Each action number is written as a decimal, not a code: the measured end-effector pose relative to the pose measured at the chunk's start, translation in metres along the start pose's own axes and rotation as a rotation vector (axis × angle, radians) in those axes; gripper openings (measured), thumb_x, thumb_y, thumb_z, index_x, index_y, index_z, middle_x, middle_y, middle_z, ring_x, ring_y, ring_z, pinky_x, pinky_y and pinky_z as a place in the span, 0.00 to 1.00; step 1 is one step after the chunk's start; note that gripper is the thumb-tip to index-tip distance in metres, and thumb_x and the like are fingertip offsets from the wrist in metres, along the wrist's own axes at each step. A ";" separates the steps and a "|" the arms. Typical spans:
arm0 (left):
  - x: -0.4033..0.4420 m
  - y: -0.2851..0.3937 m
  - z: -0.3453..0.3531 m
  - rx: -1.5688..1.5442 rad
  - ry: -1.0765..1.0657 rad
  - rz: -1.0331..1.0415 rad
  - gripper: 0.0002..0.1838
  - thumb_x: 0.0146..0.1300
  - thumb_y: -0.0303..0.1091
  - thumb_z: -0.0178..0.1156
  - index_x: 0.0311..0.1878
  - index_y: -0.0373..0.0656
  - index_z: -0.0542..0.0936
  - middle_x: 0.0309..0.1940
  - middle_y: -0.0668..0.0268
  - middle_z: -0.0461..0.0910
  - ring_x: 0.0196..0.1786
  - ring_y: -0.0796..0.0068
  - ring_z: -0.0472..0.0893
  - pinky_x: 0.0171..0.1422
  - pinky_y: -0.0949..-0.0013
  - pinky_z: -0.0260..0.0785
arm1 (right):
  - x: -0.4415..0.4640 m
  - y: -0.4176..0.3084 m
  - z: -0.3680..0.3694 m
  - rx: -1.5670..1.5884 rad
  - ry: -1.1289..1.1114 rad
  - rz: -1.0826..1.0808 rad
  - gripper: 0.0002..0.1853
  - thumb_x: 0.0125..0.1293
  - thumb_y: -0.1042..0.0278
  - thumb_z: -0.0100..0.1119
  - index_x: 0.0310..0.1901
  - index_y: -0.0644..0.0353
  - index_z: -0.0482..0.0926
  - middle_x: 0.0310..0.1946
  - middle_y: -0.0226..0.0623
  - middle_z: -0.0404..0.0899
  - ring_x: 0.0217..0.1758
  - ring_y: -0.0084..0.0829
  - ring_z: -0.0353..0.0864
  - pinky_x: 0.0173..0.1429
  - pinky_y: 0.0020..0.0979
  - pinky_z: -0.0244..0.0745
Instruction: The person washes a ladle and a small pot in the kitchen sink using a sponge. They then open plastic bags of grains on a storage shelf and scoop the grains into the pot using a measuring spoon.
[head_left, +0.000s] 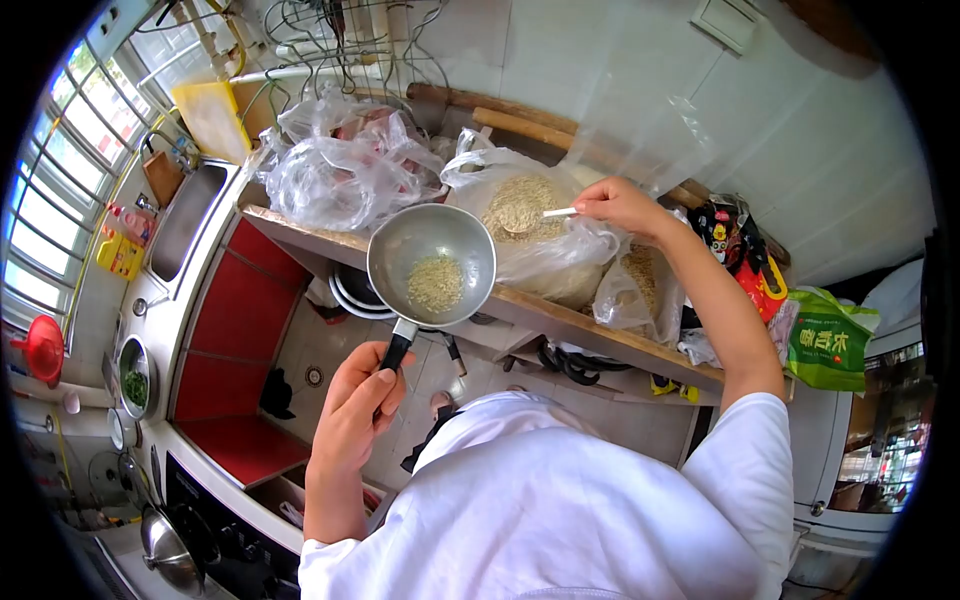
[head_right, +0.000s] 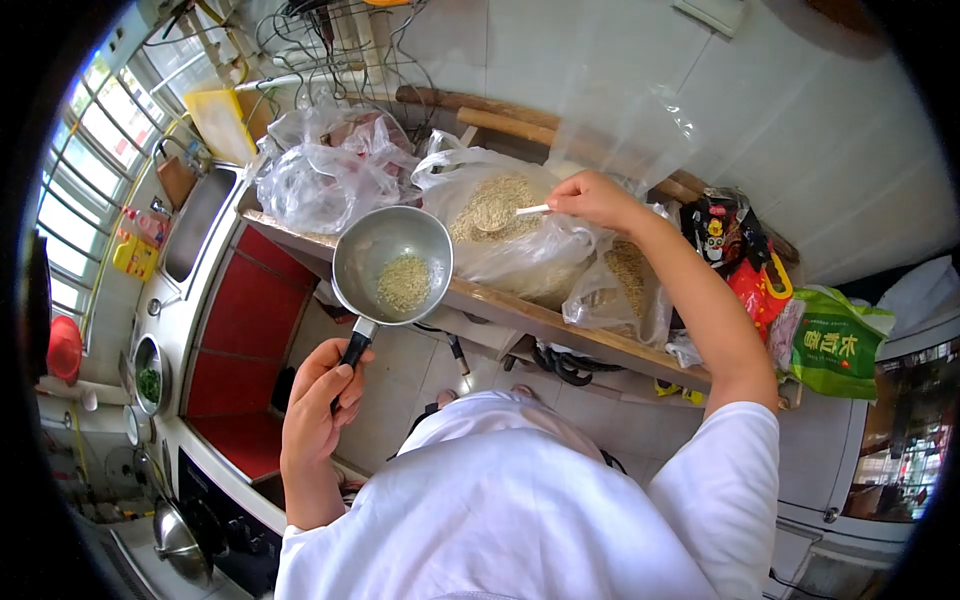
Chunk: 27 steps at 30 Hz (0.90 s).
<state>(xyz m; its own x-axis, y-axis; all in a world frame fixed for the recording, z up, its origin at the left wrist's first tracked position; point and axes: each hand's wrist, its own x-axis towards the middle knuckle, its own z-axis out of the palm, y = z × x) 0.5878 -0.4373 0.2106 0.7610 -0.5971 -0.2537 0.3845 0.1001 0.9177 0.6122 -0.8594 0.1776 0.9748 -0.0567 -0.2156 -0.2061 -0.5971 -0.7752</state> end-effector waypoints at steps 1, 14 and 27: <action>0.001 0.001 0.002 0.007 -0.010 -0.004 0.13 0.63 0.33 0.47 0.44 0.34 0.73 0.19 0.75 0.65 0.15 0.91 0.57 0.18 0.84 0.48 | -0.003 -0.002 -0.001 0.000 0.002 -0.001 0.12 0.60 0.62 0.60 0.36 0.63 0.84 0.24 0.26 0.77 0.29 0.17 0.70 0.35 0.24 0.65; 0.020 0.004 0.016 0.055 -0.058 -0.035 0.12 0.64 0.32 0.45 0.45 0.34 0.73 0.19 0.75 0.64 0.17 0.90 0.58 0.19 0.84 0.49 | -0.048 -0.081 -0.038 -0.063 0.086 -0.057 0.11 0.63 0.65 0.58 0.39 0.62 0.84 0.22 0.17 0.70 0.27 0.12 0.63 0.31 0.19 0.58; 0.022 -0.006 0.014 0.015 -0.143 -0.002 0.13 0.70 0.37 0.47 0.46 0.35 0.73 0.20 0.77 0.63 0.18 0.91 0.57 0.20 0.84 0.48 | -0.073 -0.119 0.043 -0.800 0.494 -0.794 0.10 0.56 0.70 0.63 0.40 0.54 0.83 0.19 0.32 0.67 0.20 0.34 0.71 0.22 0.34 0.64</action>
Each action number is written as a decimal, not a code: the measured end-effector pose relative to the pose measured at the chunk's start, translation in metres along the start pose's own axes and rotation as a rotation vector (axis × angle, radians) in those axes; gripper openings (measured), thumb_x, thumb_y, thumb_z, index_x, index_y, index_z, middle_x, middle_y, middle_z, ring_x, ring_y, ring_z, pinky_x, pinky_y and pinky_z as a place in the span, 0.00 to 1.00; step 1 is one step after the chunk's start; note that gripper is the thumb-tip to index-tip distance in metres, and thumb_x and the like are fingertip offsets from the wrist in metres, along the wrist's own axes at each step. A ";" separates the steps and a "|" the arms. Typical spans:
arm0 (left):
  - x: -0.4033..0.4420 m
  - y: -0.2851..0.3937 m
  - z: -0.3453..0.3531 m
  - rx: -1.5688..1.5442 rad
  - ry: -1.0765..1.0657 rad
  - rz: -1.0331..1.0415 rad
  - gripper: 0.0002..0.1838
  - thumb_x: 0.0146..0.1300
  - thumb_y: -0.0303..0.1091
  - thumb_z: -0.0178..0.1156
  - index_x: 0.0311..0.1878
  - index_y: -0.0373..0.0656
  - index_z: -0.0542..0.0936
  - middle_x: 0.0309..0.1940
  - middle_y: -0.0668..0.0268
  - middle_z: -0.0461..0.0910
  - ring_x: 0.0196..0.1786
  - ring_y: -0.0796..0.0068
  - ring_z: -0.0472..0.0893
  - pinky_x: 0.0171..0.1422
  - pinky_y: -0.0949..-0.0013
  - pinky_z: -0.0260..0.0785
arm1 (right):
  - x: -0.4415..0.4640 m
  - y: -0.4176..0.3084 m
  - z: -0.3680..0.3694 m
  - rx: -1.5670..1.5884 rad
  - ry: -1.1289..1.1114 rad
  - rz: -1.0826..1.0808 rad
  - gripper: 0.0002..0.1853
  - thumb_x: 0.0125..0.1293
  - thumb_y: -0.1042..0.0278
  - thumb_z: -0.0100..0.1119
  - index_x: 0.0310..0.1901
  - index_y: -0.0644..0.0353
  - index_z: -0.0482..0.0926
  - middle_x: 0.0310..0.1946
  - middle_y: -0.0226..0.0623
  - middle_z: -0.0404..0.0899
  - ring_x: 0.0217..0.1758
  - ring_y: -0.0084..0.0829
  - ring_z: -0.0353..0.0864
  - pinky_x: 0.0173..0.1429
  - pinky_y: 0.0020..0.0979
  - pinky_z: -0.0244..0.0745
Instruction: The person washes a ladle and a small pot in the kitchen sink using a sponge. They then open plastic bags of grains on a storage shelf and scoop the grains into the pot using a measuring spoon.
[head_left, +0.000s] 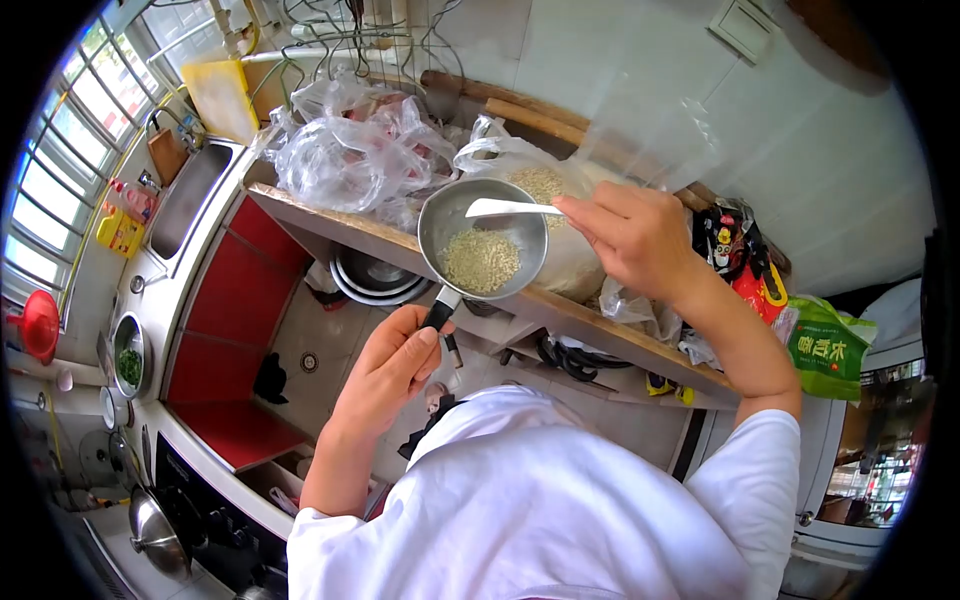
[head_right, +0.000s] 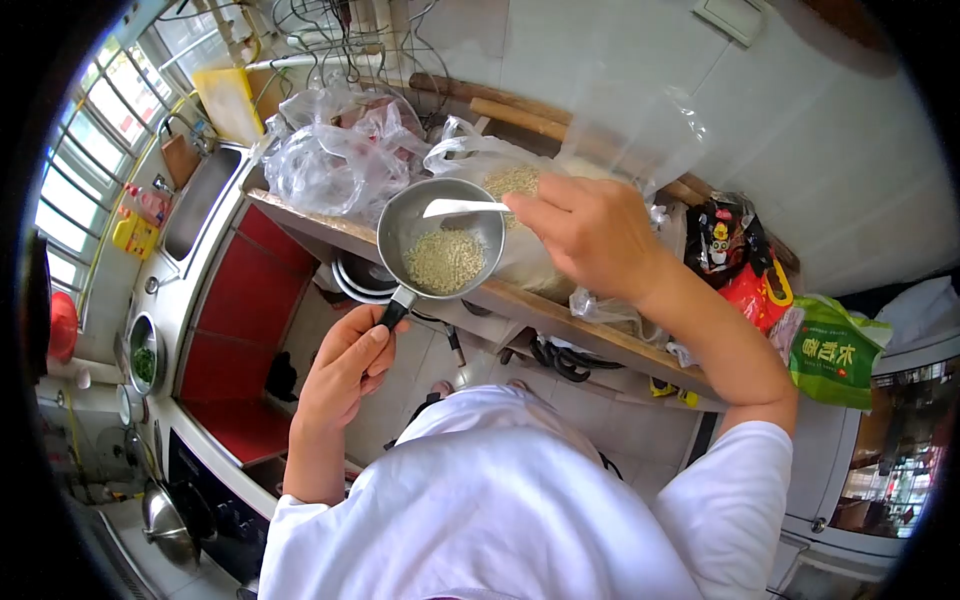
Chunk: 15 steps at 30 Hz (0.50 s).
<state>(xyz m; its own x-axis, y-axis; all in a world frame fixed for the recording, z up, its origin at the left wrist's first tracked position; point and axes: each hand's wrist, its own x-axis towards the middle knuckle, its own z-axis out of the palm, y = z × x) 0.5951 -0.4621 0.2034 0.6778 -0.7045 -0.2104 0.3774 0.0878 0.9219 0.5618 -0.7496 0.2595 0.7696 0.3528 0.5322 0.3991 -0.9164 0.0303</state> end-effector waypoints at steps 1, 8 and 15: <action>-0.001 0.001 -0.001 0.007 -0.009 -0.004 0.14 0.71 0.38 0.47 0.47 0.34 0.72 0.19 0.77 0.62 0.19 0.90 0.57 0.22 0.83 0.48 | 0.001 -0.003 -0.003 -0.037 0.023 -0.023 0.09 0.56 0.70 0.63 0.40 0.54 0.83 0.19 0.32 0.68 0.20 0.33 0.71 0.21 0.33 0.64; -0.005 -0.006 -0.009 -0.029 0.029 0.041 0.13 0.70 0.36 0.48 0.45 0.36 0.73 0.19 0.77 0.63 0.18 0.91 0.57 0.20 0.84 0.47 | -0.003 0.009 -0.016 0.053 0.048 0.354 0.08 0.57 0.69 0.60 0.39 0.53 0.83 0.21 0.34 0.74 0.25 0.36 0.76 0.27 0.34 0.69; -0.008 -0.003 -0.016 -0.030 0.059 0.052 0.12 0.69 0.35 0.48 0.45 0.35 0.73 0.19 0.77 0.63 0.18 0.91 0.57 0.20 0.84 0.46 | -0.016 0.062 0.039 -0.162 -0.363 0.285 0.08 0.59 0.66 0.55 0.37 0.55 0.83 0.26 0.39 0.78 0.30 0.41 0.79 0.32 0.39 0.71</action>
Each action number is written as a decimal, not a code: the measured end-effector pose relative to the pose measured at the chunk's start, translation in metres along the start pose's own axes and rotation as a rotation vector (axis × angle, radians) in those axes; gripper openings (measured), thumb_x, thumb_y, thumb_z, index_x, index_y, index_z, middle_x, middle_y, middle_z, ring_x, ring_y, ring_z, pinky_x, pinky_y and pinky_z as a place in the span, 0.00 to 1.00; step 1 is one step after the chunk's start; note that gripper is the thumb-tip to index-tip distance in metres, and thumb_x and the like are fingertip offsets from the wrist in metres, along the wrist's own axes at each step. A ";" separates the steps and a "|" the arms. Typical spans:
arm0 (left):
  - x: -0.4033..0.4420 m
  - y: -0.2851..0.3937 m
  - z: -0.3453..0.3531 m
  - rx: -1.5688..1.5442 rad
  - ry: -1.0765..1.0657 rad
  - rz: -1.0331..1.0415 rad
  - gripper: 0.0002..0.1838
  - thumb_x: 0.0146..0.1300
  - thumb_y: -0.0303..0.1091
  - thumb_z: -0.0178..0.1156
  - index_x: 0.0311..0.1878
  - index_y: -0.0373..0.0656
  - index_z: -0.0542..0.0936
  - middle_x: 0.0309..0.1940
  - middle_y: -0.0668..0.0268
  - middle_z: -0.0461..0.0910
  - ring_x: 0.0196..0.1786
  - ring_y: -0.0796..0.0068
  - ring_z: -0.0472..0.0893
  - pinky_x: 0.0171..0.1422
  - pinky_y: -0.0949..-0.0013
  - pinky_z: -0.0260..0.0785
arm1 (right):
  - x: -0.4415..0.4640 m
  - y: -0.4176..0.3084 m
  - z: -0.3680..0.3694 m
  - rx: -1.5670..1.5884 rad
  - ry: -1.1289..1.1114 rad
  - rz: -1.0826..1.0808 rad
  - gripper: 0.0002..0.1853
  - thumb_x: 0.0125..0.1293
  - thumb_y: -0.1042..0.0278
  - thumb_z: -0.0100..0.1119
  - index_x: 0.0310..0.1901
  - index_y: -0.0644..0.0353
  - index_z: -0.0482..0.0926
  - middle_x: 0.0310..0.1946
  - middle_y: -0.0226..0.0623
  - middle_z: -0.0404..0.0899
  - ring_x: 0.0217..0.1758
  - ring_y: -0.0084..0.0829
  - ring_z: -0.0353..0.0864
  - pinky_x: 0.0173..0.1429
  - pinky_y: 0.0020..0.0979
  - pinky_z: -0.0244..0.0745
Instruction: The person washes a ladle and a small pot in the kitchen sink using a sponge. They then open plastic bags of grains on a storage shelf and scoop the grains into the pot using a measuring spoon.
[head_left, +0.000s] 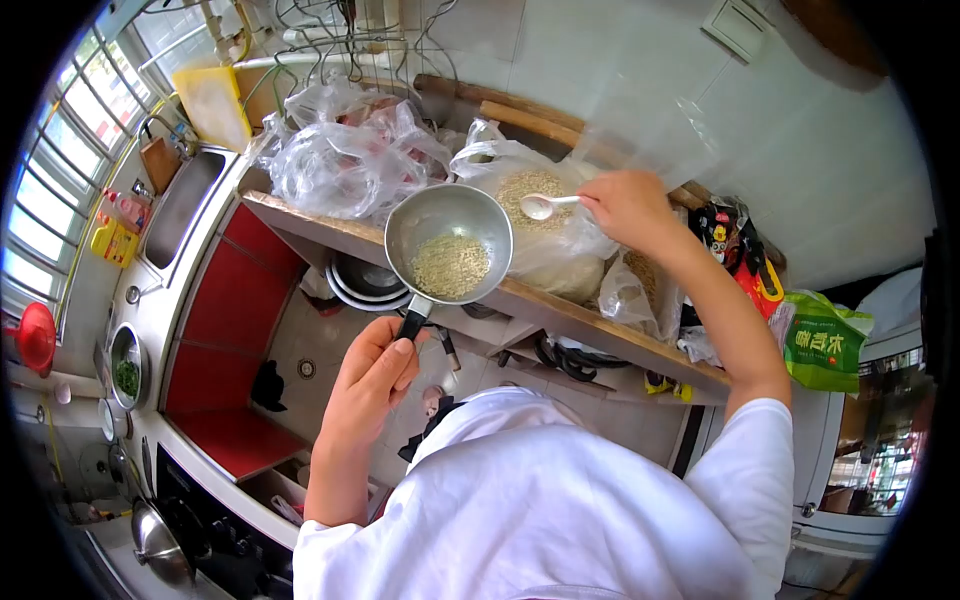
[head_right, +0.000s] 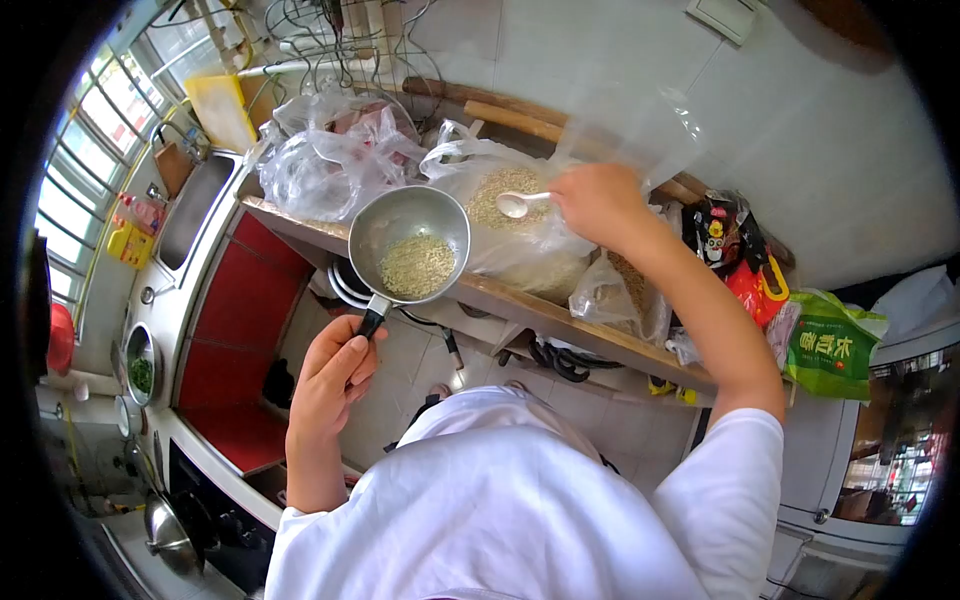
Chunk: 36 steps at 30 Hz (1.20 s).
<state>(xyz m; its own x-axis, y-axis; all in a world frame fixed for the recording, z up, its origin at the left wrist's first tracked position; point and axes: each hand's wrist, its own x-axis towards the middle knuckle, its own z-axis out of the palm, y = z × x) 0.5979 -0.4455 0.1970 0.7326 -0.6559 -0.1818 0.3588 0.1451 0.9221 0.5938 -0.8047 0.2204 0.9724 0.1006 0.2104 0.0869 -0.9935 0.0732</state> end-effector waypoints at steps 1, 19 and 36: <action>0.000 0.001 0.000 0.006 -0.003 0.004 0.12 0.68 0.36 0.48 0.45 0.35 0.73 0.19 0.77 0.63 0.17 0.91 0.57 0.19 0.84 0.46 | 0.007 -0.001 0.009 -0.070 -0.046 0.038 0.08 0.58 0.67 0.54 0.36 0.55 0.83 0.28 0.40 0.79 0.32 0.43 0.79 0.34 0.41 0.72; -0.007 0.004 -0.006 -0.002 0.045 0.024 0.12 0.68 0.35 0.48 0.45 0.35 0.72 0.18 0.76 0.63 0.15 0.92 0.55 0.17 0.84 0.46 | 0.006 0.041 0.067 0.628 -0.325 0.361 0.11 0.54 0.59 0.60 0.31 0.57 0.84 0.21 0.36 0.79 0.25 0.29 0.76 0.32 0.32 0.69; 0.004 0.008 0.004 0.023 0.027 -0.010 0.12 0.66 0.34 0.48 0.44 0.34 0.72 0.18 0.76 0.63 0.15 0.91 0.56 0.17 0.83 0.45 | -0.001 0.057 0.034 1.027 -0.263 0.449 0.11 0.62 0.66 0.60 0.40 0.63 0.83 0.23 0.19 0.74 0.25 0.13 0.64 0.28 0.19 0.58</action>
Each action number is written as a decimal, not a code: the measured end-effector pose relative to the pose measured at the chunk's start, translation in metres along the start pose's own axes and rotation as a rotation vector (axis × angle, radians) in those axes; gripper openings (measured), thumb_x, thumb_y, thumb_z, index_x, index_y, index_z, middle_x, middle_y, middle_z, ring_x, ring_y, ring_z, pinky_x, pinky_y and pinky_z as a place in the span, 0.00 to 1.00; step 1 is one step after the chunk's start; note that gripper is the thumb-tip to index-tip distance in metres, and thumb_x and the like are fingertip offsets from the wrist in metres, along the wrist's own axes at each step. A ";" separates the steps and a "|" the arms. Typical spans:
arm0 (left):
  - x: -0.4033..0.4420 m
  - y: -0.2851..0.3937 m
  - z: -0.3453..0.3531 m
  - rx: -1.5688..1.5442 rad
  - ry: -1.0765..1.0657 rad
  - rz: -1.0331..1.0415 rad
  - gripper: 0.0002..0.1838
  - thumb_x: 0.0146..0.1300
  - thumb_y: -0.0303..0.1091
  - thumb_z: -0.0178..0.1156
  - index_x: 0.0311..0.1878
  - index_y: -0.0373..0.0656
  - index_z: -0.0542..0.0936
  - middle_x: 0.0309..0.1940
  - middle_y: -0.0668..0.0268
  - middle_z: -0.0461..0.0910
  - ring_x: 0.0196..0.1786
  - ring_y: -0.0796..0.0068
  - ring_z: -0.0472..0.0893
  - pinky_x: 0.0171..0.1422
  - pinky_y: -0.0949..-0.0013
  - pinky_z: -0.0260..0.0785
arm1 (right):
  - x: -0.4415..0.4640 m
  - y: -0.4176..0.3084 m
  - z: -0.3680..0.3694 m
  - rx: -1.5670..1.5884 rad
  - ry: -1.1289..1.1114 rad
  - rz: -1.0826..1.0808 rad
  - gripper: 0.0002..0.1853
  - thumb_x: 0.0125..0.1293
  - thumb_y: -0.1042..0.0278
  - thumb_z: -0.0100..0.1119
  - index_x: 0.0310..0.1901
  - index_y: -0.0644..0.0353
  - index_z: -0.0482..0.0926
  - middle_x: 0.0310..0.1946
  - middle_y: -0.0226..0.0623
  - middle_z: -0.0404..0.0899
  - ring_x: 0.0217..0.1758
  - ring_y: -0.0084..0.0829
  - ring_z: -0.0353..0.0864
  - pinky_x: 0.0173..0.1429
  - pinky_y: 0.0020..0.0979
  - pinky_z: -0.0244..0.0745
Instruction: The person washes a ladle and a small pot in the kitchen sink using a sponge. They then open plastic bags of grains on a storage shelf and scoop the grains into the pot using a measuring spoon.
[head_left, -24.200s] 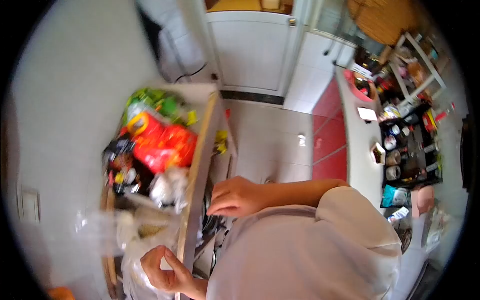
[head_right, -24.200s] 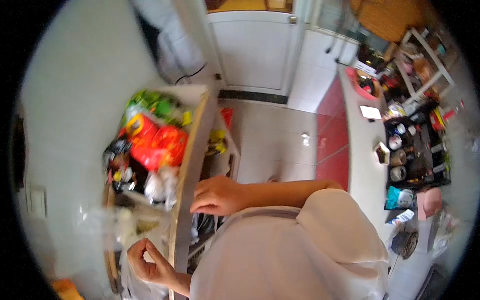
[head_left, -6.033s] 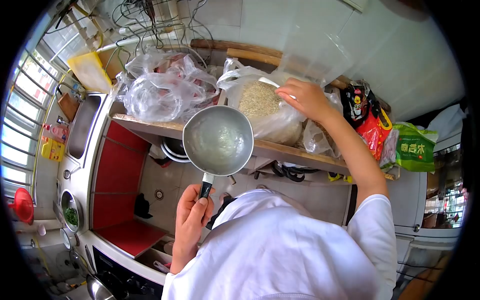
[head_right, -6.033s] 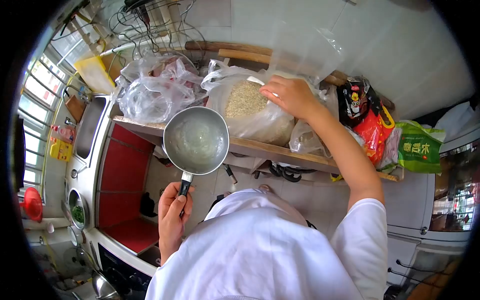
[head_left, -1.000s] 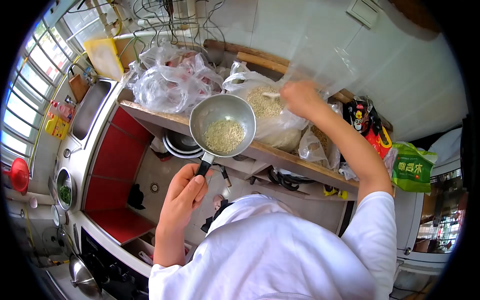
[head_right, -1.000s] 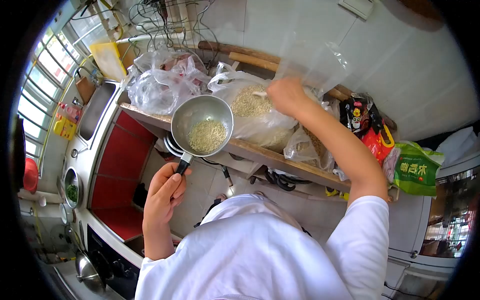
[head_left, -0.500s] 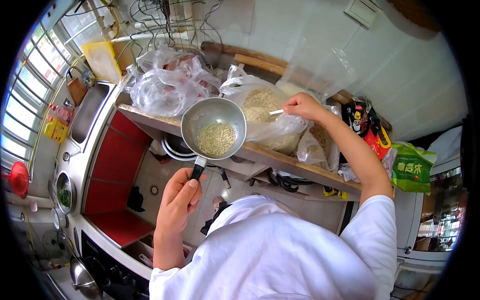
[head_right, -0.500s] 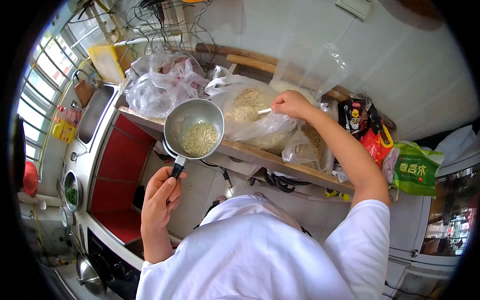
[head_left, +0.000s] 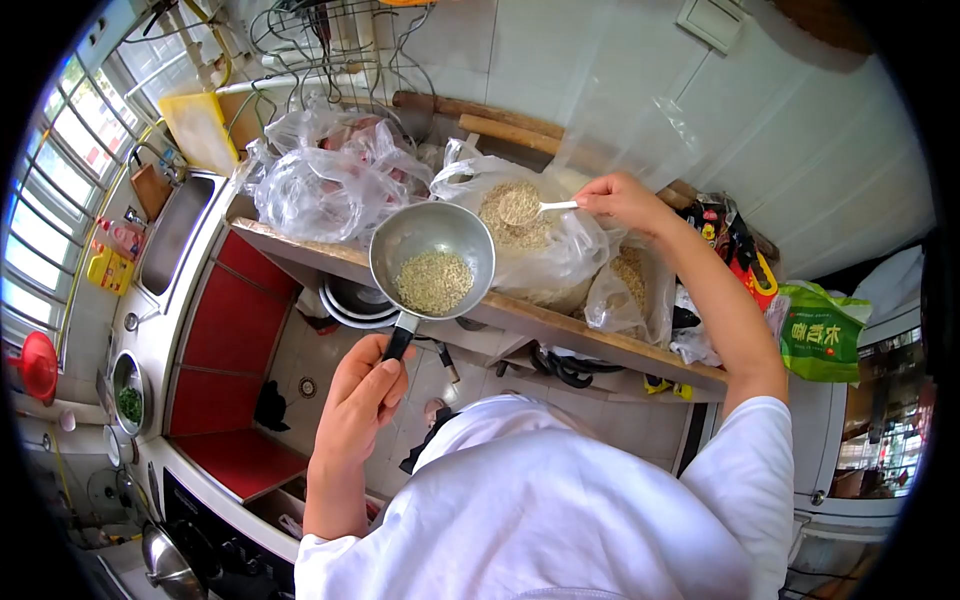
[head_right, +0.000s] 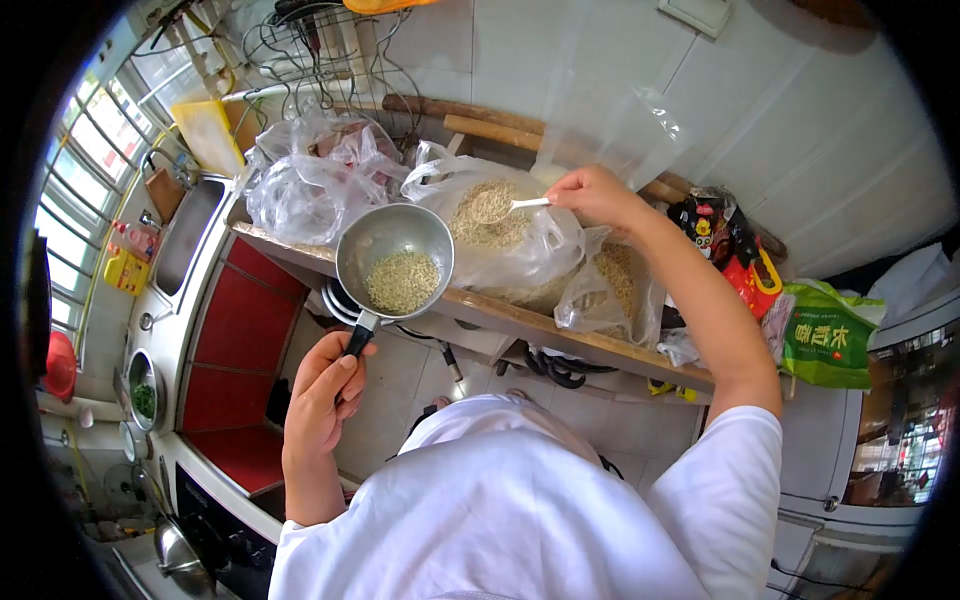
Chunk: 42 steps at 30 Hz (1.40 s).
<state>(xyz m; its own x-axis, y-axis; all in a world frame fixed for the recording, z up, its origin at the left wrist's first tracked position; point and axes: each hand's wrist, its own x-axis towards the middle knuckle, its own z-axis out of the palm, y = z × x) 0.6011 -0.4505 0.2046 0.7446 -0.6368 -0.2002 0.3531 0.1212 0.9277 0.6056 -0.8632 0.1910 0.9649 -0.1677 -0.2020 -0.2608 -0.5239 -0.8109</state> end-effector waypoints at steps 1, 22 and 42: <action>0.001 0.001 0.001 0.015 -0.002 -0.005 0.12 0.66 0.34 0.48 0.44 0.34 0.72 0.18 0.76 0.63 0.15 0.91 0.56 0.18 0.83 0.45 | -0.004 -0.008 -0.005 -0.011 0.005 0.005 0.11 0.62 0.66 0.59 0.41 0.63 0.83 0.22 0.19 0.73 0.24 0.12 0.63 0.27 0.19 0.56; 0.011 0.003 0.010 0.010 -0.130 -0.033 0.13 0.66 0.34 0.47 0.46 0.35 0.73 0.19 0.76 0.63 0.18 0.90 0.57 0.20 0.84 0.46 | -0.102 -0.115 0.047 -0.872 0.566 -0.881 0.09 0.56 0.75 0.61 0.40 0.57 0.83 0.19 0.33 0.70 0.18 0.33 0.70 0.23 0.31 0.64; 0.033 0.007 0.005 0.026 -0.284 -0.076 0.13 0.66 0.33 0.47 0.46 0.33 0.71 0.17 0.75 0.63 0.16 0.90 0.55 0.18 0.84 0.45 | -0.167 -0.041 0.062 -1.151 0.069 0.045 0.06 0.54 0.70 0.52 0.26 0.59 0.78 0.25 0.42 0.77 0.28 0.44 0.79 0.31 0.41 0.73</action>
<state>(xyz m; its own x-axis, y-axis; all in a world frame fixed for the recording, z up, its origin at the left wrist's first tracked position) 0.6254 -0.4740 0.2063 0.5266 -0.8316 -0.1765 0.3843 0.0477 0.9220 0.4569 -0.7623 0.2242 0.9596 -0.2325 -0.1586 -0.2024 -0.9617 0.1847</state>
